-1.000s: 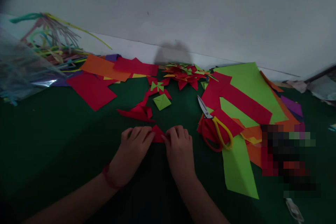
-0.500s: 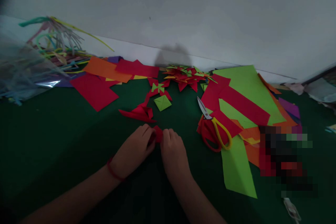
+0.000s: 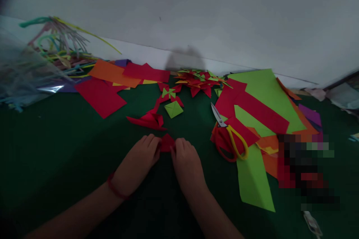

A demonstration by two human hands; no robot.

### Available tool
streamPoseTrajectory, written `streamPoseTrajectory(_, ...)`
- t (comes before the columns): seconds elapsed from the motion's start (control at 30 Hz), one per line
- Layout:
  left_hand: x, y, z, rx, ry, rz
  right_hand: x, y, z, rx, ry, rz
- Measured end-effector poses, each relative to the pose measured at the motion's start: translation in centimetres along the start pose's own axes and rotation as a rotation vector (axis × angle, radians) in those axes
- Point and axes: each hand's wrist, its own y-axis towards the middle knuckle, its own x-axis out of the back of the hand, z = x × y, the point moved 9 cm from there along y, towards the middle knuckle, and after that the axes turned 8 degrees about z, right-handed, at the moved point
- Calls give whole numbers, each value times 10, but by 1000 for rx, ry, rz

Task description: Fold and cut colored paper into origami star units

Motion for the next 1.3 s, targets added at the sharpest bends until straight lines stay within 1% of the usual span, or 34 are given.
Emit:
streamPoseTrajectory(0.17,-1,-4,9,34,58,31,2,-2,-16,-49,-14,2)
streamPoseTrajectory(0.3,2,-4,12,4,10,16,2,-2,-24,-52,8,48)
streamPoseTrajectory(0.4,6,-3,9,-15,-2,-28,4,-1,-19,-41,-19,41)
streamPoseTrajectory(0.53,10,-1,2,36,39,-91,7,-1,-8,-66,-108,-15)
streamPoseTrajectory(0.63,11,0,-2,71,57,-111,8,-1,-8,-106,-148,-48)
streamPoseTrajectory(0.73,10,-1,1,63,60,-75,6,-1,-14,-75,-72,-13)
streamPoseTrajectory(0.87,11,-3,15,-13,-34,6,8,1,-26,7,125,53)
streamPoseTrajectory(0.97,15,-3,29,-56,-119,25,7,3,-34,57,233,118)
streamPoseTrajectory(1.03,16,-2,36,-68,-163,45,6,5,-39,59,277,145)
streamPoseTrajectory(1.1,17,-2,40,-72,-192,36,5,5,-41,57,300,158)
streamPoseTrajectory(1.17,19,-2,42,-78,-216,3,7,5,-41,55,314,139)
streamPoseTrajectory(1.2,20,-2,43,-86,-231,-14,10,4,-41,49,322,108)
streamPoseTrajectory(1.3,20,0,43,-110,-304,-41,23,1,-42,11,351,-36)
